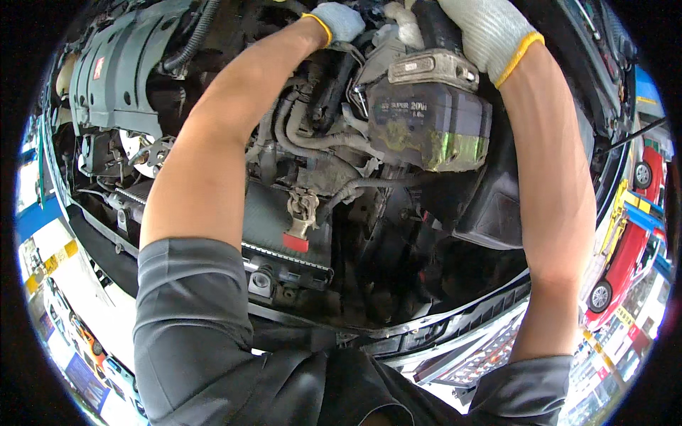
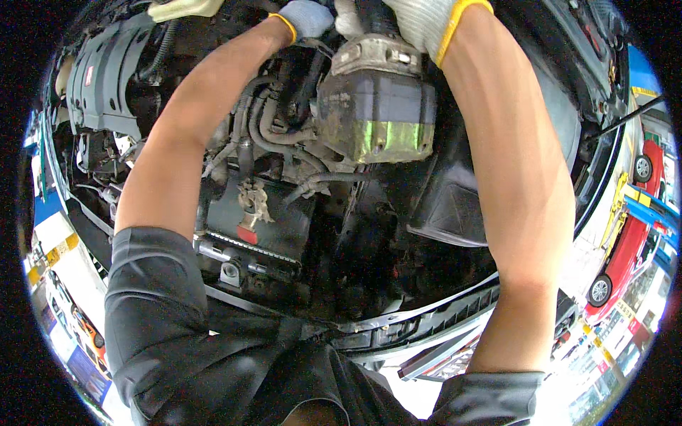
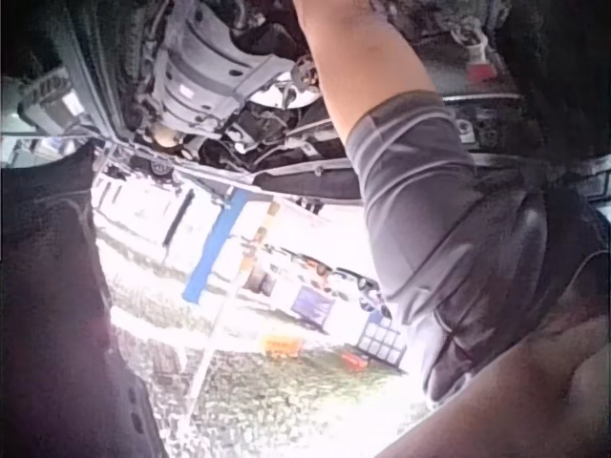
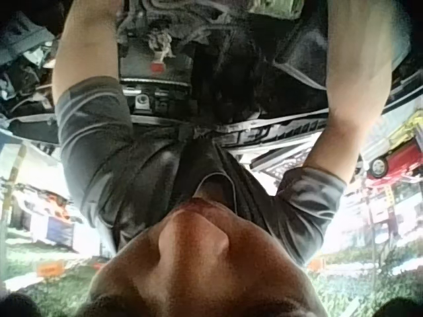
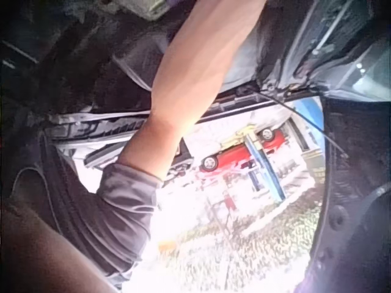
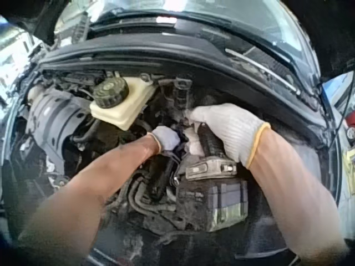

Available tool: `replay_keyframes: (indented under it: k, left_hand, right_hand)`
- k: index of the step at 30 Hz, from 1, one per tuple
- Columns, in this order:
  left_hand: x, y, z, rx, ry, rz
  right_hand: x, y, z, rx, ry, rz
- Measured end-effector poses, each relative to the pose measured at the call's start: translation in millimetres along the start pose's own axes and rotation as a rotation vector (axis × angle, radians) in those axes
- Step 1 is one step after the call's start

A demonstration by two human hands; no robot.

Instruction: The person works under the hood of a car, using a socket wrench to tighten bolts on the engine. They repeatedly reach for tools from a nearby toolbox and manipulate hoses and engine components.

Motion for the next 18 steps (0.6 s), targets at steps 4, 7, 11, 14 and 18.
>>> replay_keyframes:
  k: [4, 7, 11, 14, 18]
  left_hand:
    - [-30, -14, 4, 0.105, -0.082, 0.020]
    - [-36, -11, 19, -0.024, 0.003, 0.031]
    - [-23, -6, 11, -0.049, 0.034, 0.085]
    - [9, -8, -7, -0.078, 0.032, 0.115]
    - [4, -24, -7, 0.016, -0.017, 0.041]
  right_hand:
    - [-12, 6, -6, -0.028, 0.017, 0.039]
    - [-13, -1, 0, -0.035, 0.018, 0.003]
    - [-8, 1, -3, -0.057, 0.073, 0.038]
    - [-7, -10, 1, -0.011, 0.027, -0.025]
    - [-10, 7, -6, -0.058, 0.036, 0.011]
Point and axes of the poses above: each hand's wrist, its own y-axis towards the middle knuckle, its own x-axis out of the back of the hand, z = x × y, the point moved 4 cm from there along y, towards the middle knuckle, and after that the axes turned 9 degrees about -z, right-handed, at the moved point
